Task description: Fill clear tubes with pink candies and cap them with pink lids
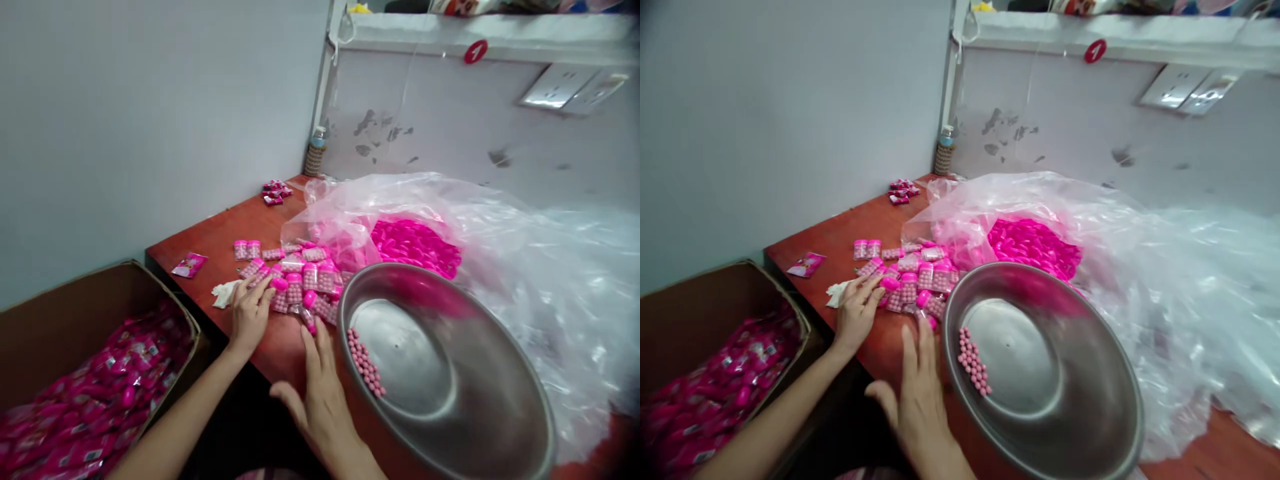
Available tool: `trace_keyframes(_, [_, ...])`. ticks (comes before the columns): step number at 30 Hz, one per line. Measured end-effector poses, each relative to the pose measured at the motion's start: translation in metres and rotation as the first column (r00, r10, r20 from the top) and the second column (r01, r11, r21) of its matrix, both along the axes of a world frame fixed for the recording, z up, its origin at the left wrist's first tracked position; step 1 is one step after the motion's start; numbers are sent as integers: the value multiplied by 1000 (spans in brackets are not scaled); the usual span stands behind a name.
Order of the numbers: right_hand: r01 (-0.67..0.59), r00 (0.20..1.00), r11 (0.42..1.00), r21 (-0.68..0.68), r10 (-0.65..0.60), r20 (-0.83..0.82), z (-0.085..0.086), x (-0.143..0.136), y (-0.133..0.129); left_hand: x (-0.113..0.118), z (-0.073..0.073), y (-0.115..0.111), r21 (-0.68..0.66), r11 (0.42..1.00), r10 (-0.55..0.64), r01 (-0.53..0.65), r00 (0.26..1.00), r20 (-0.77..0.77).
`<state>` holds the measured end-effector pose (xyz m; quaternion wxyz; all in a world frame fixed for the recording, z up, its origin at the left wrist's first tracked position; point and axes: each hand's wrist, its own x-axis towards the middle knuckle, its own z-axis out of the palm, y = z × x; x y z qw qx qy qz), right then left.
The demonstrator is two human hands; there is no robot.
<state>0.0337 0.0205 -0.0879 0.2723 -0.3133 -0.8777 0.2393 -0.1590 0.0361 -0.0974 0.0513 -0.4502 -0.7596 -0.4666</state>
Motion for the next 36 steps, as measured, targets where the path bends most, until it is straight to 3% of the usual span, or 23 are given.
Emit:
trace_keyframes(3, [196, 970, 958, 210, -221, 104, -32, -32, 27, -11, -21, -10, -220, 971, 47, -92, 978, -201])
trace_keyframes(5, [257, 944, 923, 286, -304, 131, -44, -42, 49, -6, -24, -13, -354, 929, -5, -103, 957, -290])
trace_keyframes(8, [315, 910, 887, 336, -383, 157, -52, -53, 79, 1, -22, -4, -452, 888, -82, -84, 939, -334])
trace_keyframes(12, [330, 862, 876, 352, -432, 265, -51, -78, 104, -13, -17, 27, -503, 860, -68, -83, 959, -275])
trace_keyframes(19, [342, 849, 885, 316, -435, 300, -46, -142, 132, -67, -12, 88, -522, 851, -7, -67, 990, -138])
trace_keyframes(27, [320, 892, 914, 250, -379, 246, -49, -203, 159, -121, -9, 119, -491, 855, 143, -170, 985, -94])
trace_keyframes(30, [251, 936, 944, 216, -293, 195, -49, -202, 160, -118, 0, 125, -489, 838, 255, -244, 966, -44])
trace_keyframes(32, [225, 960, 956, 190, -250, 123, -52, -194, 157, -104, 10, 128, -438, 863, 247, -251, 967, -69])
trace_keyframes(34, [202, 976, 961, 188, -213, 42, -57, -180, 150, -83, 19, 132, -383, 909, 131, -165, 985, -113])
trace_keyframes(36, [183, 983, 962, 203, -184, -15, -64, -161, 137, -58, 25, 138, -376, 927, -50, -6, 989, -140])
